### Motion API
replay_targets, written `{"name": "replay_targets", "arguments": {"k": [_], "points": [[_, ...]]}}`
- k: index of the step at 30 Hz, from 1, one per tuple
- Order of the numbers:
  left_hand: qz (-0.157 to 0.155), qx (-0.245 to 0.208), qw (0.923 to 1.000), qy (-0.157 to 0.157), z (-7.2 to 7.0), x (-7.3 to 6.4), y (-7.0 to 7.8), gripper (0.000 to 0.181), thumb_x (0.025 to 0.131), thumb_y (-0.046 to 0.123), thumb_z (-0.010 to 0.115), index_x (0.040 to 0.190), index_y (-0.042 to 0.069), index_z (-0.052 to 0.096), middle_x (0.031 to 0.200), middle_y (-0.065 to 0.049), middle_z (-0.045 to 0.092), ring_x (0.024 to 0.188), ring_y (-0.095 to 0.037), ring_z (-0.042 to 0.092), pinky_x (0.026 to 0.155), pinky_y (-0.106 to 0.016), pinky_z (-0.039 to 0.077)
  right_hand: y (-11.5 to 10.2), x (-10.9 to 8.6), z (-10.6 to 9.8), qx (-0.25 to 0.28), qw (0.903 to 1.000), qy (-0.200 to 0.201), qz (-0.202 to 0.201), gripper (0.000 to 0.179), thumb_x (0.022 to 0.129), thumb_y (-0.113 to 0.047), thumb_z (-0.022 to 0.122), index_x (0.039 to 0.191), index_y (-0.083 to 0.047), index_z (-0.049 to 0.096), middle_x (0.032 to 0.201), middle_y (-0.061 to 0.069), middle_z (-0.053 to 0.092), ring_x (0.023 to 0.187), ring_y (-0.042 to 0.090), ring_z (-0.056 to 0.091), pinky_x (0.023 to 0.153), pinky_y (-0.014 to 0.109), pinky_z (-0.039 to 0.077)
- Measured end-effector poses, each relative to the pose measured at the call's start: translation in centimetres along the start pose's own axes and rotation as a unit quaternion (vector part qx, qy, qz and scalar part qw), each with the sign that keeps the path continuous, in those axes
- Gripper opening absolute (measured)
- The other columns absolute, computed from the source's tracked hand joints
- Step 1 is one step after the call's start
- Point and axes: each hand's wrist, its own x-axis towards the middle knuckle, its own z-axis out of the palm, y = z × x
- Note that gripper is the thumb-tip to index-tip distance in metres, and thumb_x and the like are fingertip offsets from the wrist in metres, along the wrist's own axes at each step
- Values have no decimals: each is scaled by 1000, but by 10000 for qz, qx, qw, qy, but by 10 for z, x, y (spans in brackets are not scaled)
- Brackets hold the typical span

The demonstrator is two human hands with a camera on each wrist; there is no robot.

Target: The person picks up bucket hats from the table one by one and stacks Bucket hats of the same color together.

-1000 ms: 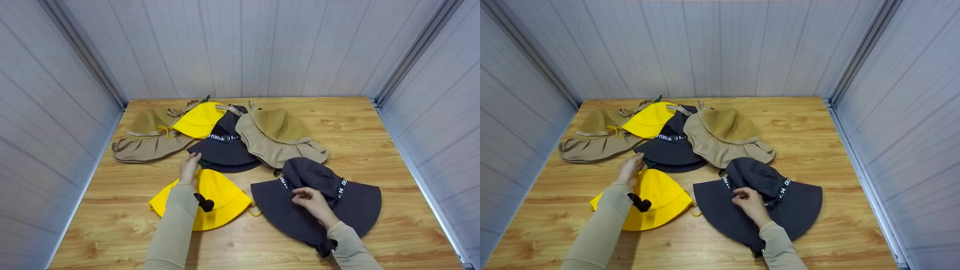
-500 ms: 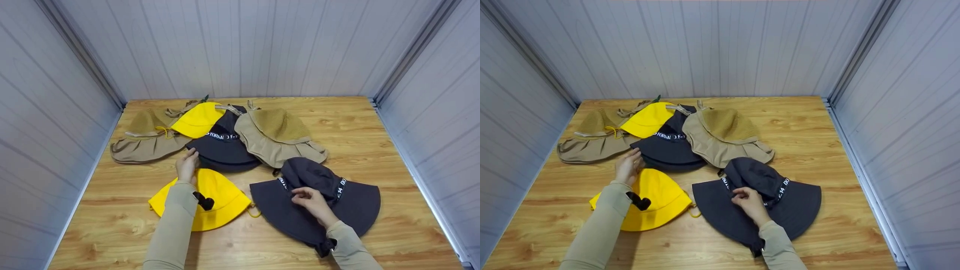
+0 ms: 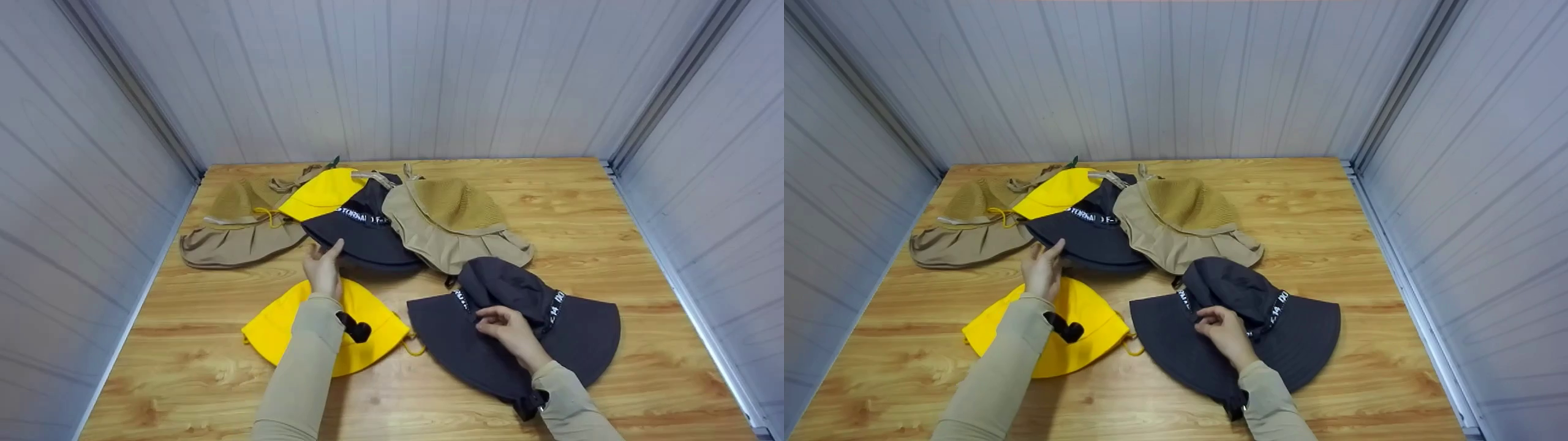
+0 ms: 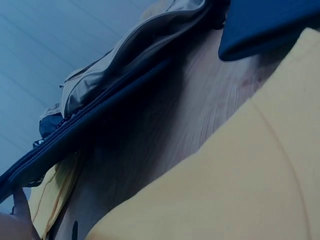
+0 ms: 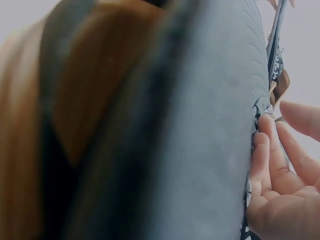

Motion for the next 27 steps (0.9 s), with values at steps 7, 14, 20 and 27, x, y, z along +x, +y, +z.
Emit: {"name": "replay_targets", "arguments": {"k": [7,14,20,27], "points": [[-68,215,9996,-178,9,-3,-16,74,91,-2,66,154,8,30,154,-12,40,139,-27,43,115,-40,37,0,0,1,72,9999,47,72,32,85,-1,71,114,10,65,88,1,66,83,8,59,75,19,48],[-510,35,9970,-585,18,-10,-26,101,94,-6,60,156,42,-4,163,-9,21,131,-36,51,101,-57,49,-1,0,2,122,9998,120,90,31,85,-1,70,113,10,66,87,1,66,82,9,60,74,19,48],[-506,-19,9965,-663,18,-12,-27,98,98,-11,44,154,49,-11,165,-13,12,135,-41,46,99,-59,49,0,0,0,209,9998,5,63,32,86,-1,69,115,12,64,86,-1,65,79,7,60,71,19,48],[-161,-65,9976,-673,19,-12,-18,93,96,-14,40,157,43,1,165,-9,15,133,-39,48,86,-49,58,-4,0,-5,339,9988,-332,111,35,91,-5,66,119,13,60,88,-3,66,79,6,62,70,21,48]]}}
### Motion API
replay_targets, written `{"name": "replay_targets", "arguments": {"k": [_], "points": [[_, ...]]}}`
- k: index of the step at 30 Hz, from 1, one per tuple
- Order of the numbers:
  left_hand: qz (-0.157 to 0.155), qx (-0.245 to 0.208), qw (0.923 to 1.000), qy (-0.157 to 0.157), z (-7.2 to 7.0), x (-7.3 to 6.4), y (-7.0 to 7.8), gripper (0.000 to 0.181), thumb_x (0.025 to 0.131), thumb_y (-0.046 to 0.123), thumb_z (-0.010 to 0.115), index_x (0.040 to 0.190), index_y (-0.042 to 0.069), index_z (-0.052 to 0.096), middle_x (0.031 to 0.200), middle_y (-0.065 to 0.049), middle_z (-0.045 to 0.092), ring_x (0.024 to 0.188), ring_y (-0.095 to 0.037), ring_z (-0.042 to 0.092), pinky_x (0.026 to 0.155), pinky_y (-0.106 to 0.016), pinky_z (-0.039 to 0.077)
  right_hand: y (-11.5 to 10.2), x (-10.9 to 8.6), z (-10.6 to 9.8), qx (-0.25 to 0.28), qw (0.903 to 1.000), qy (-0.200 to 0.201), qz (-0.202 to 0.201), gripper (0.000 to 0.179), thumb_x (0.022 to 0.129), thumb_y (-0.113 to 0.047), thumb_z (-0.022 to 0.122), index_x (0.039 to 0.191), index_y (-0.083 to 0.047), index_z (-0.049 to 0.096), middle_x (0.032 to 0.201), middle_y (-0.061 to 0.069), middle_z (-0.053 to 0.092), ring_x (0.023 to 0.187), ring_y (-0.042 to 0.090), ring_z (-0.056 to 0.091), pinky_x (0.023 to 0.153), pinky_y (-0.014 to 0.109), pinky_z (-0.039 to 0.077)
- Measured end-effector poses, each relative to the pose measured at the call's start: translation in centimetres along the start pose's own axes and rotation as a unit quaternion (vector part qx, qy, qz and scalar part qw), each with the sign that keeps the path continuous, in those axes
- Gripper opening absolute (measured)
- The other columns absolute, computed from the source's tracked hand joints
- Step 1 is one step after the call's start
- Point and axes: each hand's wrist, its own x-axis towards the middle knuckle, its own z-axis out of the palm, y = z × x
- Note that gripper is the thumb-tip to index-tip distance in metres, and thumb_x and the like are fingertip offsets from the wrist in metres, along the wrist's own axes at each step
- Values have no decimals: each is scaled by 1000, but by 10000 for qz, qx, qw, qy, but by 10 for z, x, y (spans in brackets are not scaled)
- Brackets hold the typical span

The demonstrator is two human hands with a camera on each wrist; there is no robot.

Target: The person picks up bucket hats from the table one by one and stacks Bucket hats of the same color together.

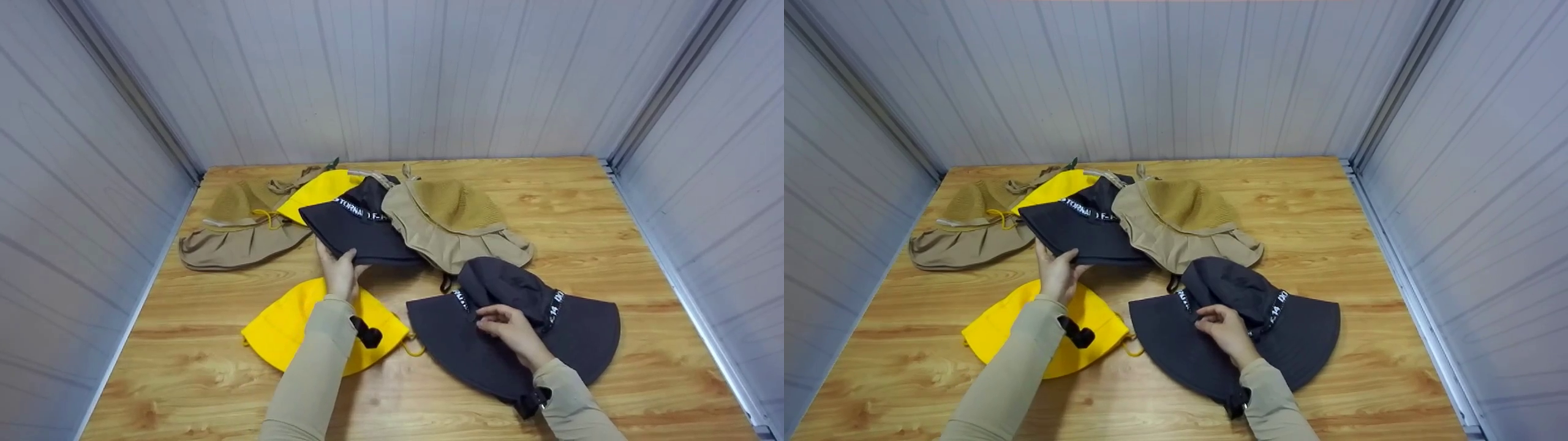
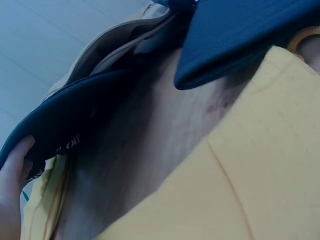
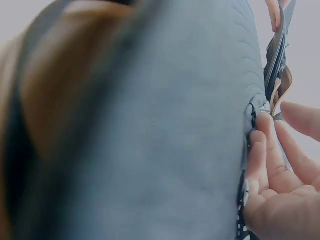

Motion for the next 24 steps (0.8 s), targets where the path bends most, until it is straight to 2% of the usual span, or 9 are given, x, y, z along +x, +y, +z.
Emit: {"name": "replay_targets", "arguments": {"k": [3,6,12,15,21,24], "points": [[229,-85,9997,-96,2,-4,6,89,96,-15,39,158,40,6,163,-9,21,131,-39,51,79,-42,60,-5,0,-1,-40,9999,-145,11,36,91,-7,66,121,13,59,88,-4,66,80,6,62,70,21,49],[428,-230,9986,-198,5,-8,13,87,97,-15,39,158,39,10,161,-10,28,130,-38,53,78,-41,61,-13,-1,-1,-149,9996,-249,-31,38,92,-8,66,123,12,58,90,-4,66,81,7,62,71,22,49],[585,-551,9965,-208,8,-12,26,84,97,-12,42,157,40,13,156,-11,37,127,-37,56,80,-41,61,-30,4,6,-111,9985,-476,-233,40,93,-12,66,125,10,58,95,-1,67,86,13,64,75,25,53],[643,-690,9955,-133,9,-15,29,79,97,-11,44,155,35,16,151,-12,40,124,-35,58,77,-39,61,-35,10,9,121,9972,-693,-242,42,95,-13,65,128,11,56,101,3,71,88,13,66,78,25,54],[692,-922,9932,135,6,-22,36,64,98,-5,49,151,23,25,135,-13,49,100,-26,67,70,-36,61,-35,21,13,579,9942,-901,-4,48,99,-14,59,137,12,46,121,16,68,94,15,68,86,27,55],[687,-1166,9905,228,3,-26,40,68,97,-3,50,154,21,22,134,-13,50,90,-22,69,69,-35,61,-34,26,16,763,9929,-905,124,50,101,-15,55,140,13,41,126,19,64,97,16,68,89,28,55]]}}
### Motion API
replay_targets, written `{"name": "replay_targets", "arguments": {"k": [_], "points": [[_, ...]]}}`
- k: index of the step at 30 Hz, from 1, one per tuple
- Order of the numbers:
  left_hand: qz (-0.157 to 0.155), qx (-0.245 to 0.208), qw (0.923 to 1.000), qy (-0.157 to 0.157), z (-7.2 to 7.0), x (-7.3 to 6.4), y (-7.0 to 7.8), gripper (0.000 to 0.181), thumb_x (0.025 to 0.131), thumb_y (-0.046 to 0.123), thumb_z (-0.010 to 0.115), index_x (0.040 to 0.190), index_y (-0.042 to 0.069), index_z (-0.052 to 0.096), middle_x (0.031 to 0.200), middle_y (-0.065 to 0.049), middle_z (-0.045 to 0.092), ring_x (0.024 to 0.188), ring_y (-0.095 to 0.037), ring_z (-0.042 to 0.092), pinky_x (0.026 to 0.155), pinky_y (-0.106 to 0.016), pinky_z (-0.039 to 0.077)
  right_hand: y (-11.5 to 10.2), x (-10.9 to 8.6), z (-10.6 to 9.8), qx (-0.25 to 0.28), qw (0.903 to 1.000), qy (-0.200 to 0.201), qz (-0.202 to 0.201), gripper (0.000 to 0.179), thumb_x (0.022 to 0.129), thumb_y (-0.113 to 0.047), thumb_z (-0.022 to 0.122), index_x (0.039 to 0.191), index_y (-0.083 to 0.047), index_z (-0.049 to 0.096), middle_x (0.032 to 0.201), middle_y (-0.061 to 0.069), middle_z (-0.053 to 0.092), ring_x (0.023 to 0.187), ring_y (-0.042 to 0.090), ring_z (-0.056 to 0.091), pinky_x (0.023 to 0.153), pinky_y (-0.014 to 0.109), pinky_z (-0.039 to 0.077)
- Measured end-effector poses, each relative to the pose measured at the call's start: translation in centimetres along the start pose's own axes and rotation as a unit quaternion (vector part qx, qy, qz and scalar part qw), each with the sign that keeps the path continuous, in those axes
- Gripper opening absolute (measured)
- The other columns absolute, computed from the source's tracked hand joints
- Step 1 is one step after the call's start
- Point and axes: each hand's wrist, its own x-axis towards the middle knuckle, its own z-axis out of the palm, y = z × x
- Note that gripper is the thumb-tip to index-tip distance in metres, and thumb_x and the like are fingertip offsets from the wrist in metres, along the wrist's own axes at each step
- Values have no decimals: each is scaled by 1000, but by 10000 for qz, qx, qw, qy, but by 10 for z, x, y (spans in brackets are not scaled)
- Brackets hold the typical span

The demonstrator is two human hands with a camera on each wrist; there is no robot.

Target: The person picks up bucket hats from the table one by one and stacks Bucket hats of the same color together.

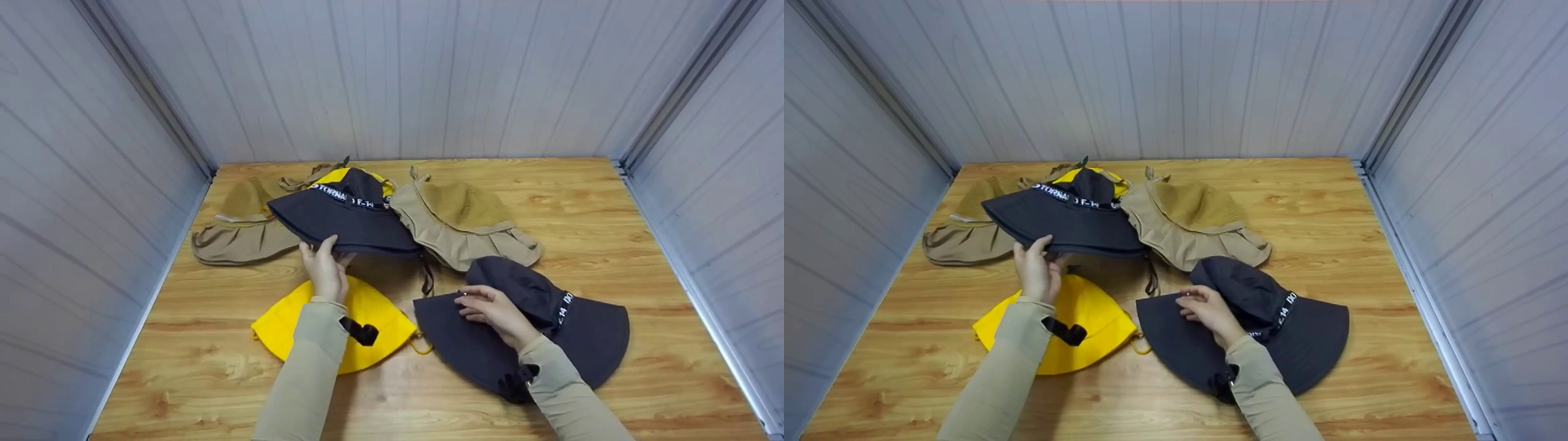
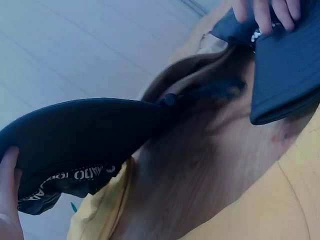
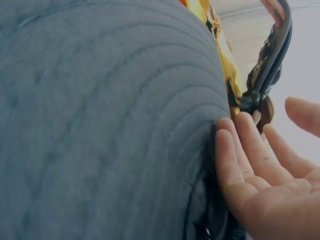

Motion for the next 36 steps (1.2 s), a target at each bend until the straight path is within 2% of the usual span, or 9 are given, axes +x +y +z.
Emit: {"name": "replay_targets", "arguments": {"k": [2,5,10,16,20,23,27,33,36], "points": [[4,-167,9999,39,-1,-4,3,71,97,-1,49,157,22,19,135,-12,49,88,-20,70,69,-34,60,0,2,3,180,9998,14,57,52,102,-17,54,142,13,39,126,19,64,97,16,68,90,28,55],[37,-340,9993,124,-1,-9,5,69,97,1,49,156,24,22,131,-10,52,86,-19,71,69,-32,60,-1,5,11,575,9982,-37,136,55,103,-21,54,143,13,36,123,16,67,96,17,69,89,28,56],[444,-403,9971,463,3,-17,4,47,94,3,48,140,12,42,107,-8,61,76,-17,69,61,-28,57,-5,12,27,1294,9907,-331,240,62,102,-28,55,145,11,32,123,16,68,97,19,71,89,29,57],[852,-699,9907,804,10,-32,5,28,91,7,47,119,7,50,88,-3,61,66,-14,63,52,-23,47,-11,18,43,1746,9827,-541,298,66,103,-36,53,143,11,31,133,26,60,103,26,70,93,37,56],[966,-937,9878,789,16,-43,6,23,91,8,44,113,5,51,91,-3,62,72,-13,64,61,-22,50,-15,19,50,1851,9799,-672,318,68,104,-38,49,145,12,29,137,31,54,107,31,68,97,40,55],[1039,-1044,9863,746,20,-49,7,30,91,10,42,120,4,49,109,-3,60,92,-14,62,81,-22,51,-19,19,55,1863,9788,-785,338,72,104,-40,48,148,13,27,137,31,54,109,32,67,98,40,54],[1062,-1162,9850,712,24,-55,10,44,91,15,39,133,2,43,126,-6,52,112,-19,55,101,-25,44,-26,23,62,1939,9758,-927,396,75,103,-42,48,149,13,25,129,26,62,105,29,69,97,39,55],[877,-1166,9878,551,31,-71,11,50,92,20,35,138,2,41,131,-8,52,116,-20,54,103,-28,43,-31,27,69,2241,9675,-1033,556,70,104,-42,46,149,9,27,116,14,69,95,20,70,88,32,58],[750,-1166,9899,302,37,-87,8,47,93,20,34,136,4,43,126,-6,55,111,-19,57,100,-28,45,-30,24,69,2601,9592,-942,588,56,105,-42,44,142,0,43,109,8,71,94,18,69,86,30,57]]}}
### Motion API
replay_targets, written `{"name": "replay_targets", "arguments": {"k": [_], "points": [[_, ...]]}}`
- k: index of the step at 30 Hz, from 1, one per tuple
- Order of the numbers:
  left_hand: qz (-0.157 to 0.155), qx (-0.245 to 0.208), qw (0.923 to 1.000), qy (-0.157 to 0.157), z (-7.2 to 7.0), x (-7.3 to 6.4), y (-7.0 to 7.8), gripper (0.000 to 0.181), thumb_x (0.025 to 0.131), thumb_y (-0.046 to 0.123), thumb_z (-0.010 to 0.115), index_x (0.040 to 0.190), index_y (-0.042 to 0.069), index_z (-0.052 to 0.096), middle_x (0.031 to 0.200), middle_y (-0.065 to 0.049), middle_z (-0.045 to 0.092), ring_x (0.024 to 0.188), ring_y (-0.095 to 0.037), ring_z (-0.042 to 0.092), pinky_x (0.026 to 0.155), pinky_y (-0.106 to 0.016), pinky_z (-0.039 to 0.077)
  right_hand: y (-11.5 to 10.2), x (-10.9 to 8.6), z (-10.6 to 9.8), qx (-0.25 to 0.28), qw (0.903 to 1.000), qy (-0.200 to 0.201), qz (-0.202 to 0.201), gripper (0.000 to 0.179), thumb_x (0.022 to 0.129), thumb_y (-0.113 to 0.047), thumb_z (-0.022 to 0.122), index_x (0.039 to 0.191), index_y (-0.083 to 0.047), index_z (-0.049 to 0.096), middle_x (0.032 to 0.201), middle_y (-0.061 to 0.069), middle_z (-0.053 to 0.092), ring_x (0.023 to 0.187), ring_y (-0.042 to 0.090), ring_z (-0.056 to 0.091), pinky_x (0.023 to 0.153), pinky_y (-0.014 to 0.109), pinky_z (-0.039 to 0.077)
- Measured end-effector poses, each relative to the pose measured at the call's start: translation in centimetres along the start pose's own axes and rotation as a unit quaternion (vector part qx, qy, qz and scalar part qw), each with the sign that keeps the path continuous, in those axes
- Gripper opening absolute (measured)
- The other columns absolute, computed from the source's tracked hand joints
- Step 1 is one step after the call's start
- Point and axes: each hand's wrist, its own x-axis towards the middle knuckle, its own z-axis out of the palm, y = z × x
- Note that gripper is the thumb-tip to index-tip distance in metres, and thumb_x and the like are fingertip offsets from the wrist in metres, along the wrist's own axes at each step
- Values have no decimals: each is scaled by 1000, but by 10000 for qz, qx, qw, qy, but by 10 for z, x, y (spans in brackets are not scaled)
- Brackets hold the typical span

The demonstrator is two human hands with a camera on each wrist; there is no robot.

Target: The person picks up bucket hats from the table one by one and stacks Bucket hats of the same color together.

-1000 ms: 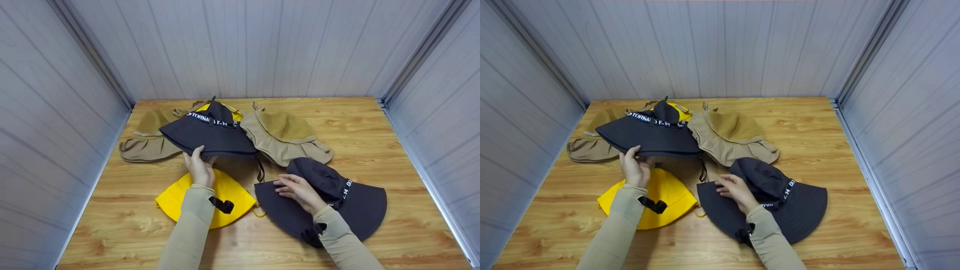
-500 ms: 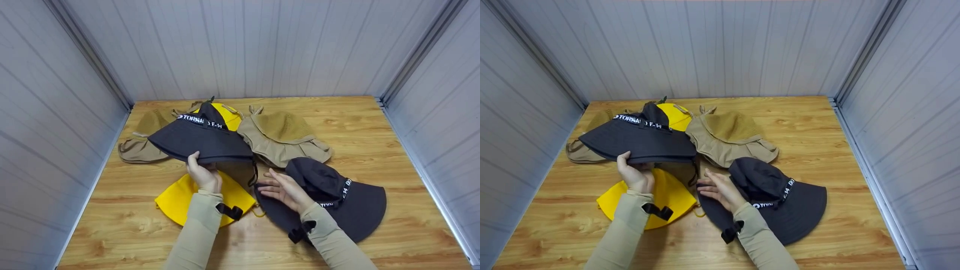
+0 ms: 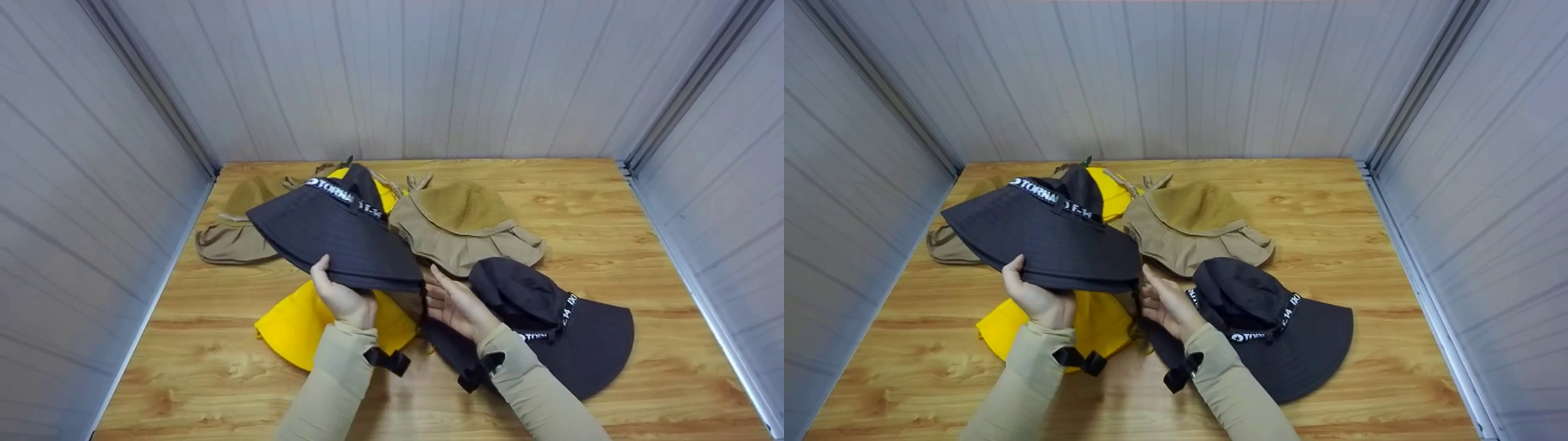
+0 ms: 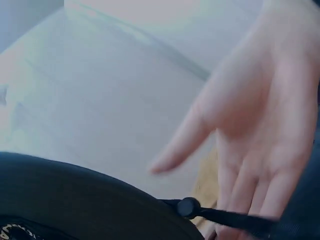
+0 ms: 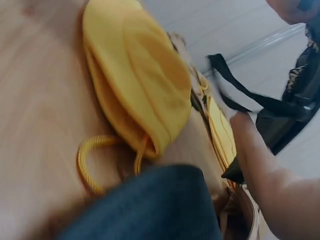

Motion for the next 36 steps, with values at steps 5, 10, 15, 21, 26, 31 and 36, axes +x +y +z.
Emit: {"name": "replay_targets", "arguments": {"k": [5,10,15,21,26,31,36], "points": [[-224,-55,9983,-530,7,-22,-2,42,94,20,30,131,5,43,116,-4,58,101,-17,60,93,-27,49,-1,-3,0,934,9937,545,-308,44,103,-39,50,138,-13,54,108,-7,67,95,8,68,88,22,55],[-381,50,9948,-941,10,-31,-3,39,96,20,26,126,4,45,113,-3,59,98,-17,62,90,-26,50,-10,-7,0,1641,9827,639,-581,47,101,-38,55,144,-18,51,118,-6,68,104,9,67,92,22,53],[-546,30,9931,-1039,9,-30,-5,40,95,21,26,123,3,48,111,-4,61,96,-17,63,89,-27,51,-16,-10,-2,1795,9756,843,-945,37,103,-30,53,137,-16,56,115,-5,71,108,7,65,98,21,49],[-663,14,9932,-955,6,-26,-5,39,96,21,26,122,3,48,111,-5,61,97,-18,62,89,-27,51,-21,-14,-5,2072,9626,1028,-1412,53,105,-18,48,154,-10,31,112,-9,72,107,3,64,104,19,44],[-710,118,9930,-939,5,-24,-6,40,96,22,26,125,4,48,113,-4,60,99,-17,61,90,-27,50,-25,-18,-8,2230,9552,998,-1673,47,105,-12,46,150,-16,33,111,-8,71,104,6,66,98,21,48],[-686,317,9925,-959,3,-21,-8,41,97,21,28,130,4,46,115,-4,60,100,-18,61,92,-28,50,-31,-25,-11,2320,9487,992,-1905,58,104,-5,44,156,-21,25,116,-6,70,107,9,67,98,25,50],[-723,652,9901,-1008,0,-16,-10,40,98,19,33,133,3,46,115,-2,62,100,-15,63,93,-26,50,-36,-32,-16,2555,9391,886,-2120,65,103,3,42,158,-23,21,121,-2,68,111,14,66,97,30,53]]}}
